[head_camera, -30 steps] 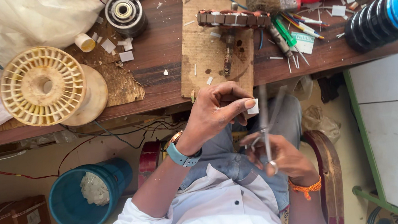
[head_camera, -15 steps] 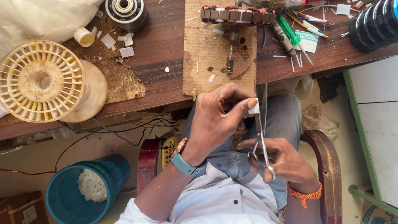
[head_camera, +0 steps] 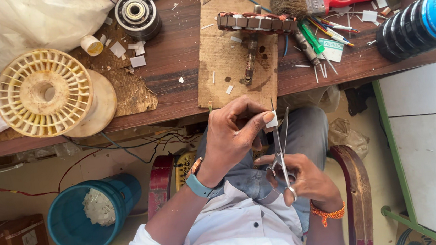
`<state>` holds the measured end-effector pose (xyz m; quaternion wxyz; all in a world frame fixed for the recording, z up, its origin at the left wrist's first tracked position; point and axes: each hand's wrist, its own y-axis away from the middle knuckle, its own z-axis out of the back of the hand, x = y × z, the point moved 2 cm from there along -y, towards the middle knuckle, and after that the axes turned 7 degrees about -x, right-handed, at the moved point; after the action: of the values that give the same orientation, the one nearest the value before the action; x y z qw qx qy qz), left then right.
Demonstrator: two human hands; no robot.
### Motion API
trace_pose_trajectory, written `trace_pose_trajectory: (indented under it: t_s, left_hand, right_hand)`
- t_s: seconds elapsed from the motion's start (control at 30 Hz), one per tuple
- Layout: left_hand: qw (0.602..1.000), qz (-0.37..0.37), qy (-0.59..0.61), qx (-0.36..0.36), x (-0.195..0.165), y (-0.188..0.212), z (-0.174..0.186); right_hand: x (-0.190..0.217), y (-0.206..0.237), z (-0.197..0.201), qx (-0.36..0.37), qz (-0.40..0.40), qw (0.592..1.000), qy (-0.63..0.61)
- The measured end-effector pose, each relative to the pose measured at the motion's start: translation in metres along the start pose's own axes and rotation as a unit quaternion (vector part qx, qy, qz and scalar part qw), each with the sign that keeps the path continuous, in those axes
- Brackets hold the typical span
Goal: The person cuts small white insulating strips with scissors and places them between copper windings on a motor armature. They then use a screwdriver to press the strips into the slots. The person repeats this process for several slots on the armature.
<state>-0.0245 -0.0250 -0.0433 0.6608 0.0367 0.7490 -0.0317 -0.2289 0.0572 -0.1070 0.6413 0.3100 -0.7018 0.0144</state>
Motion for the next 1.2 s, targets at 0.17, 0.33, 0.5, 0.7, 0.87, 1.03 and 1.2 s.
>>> trace_pose_trajectory:
  t_s: [0.17,0.33,0.5,0.7,0.87,1.03,1.2]
  left_hand:
    - [0.999,-0.023,-0.041,-0.016,-0.006,0.006,0.000]
    - [1.000,0.006,-0.010,0.004,-0.006,0.006,-0.001]
    - [0.999,0.025,0.022,0.026,-0.002,0.002,-0.001]
    - [0.998,0.046,0.026,0.042,0.000,0.000,-0.002]
    - [0.996,0.058,0.049,0.054,0.000,-0.003,-0.002]
    - [0.990,0.085,0.081,0.071,0.005,-0.002,-0.002]
    - [0.985,0.103,0.134,0.034,0.011,-0.009,-0.005]
  right_hand:
    - [-0.001,0.001,0.002,-0.006,-0.001,1.000,0.027]
    - [-0.011,0.004,0.010,-0.004,0.021,0.999,-0.025]
    - [-0.023,0.008,0.018,-0.015,0.027,0.999,-0.042]
    - [-0.016,0.012,0.025,-0.033,0.029,0.999,0.000]
    - [-0.017,0.013,0.024,-0.034,0.027,0.999,-0.001]
    - [-0.031,0.017,0.031,-0.036,0.046,0.998,0.039]
    - [-0.035,0.020,0.028,-0.136,0.079,0.984,-0.084]
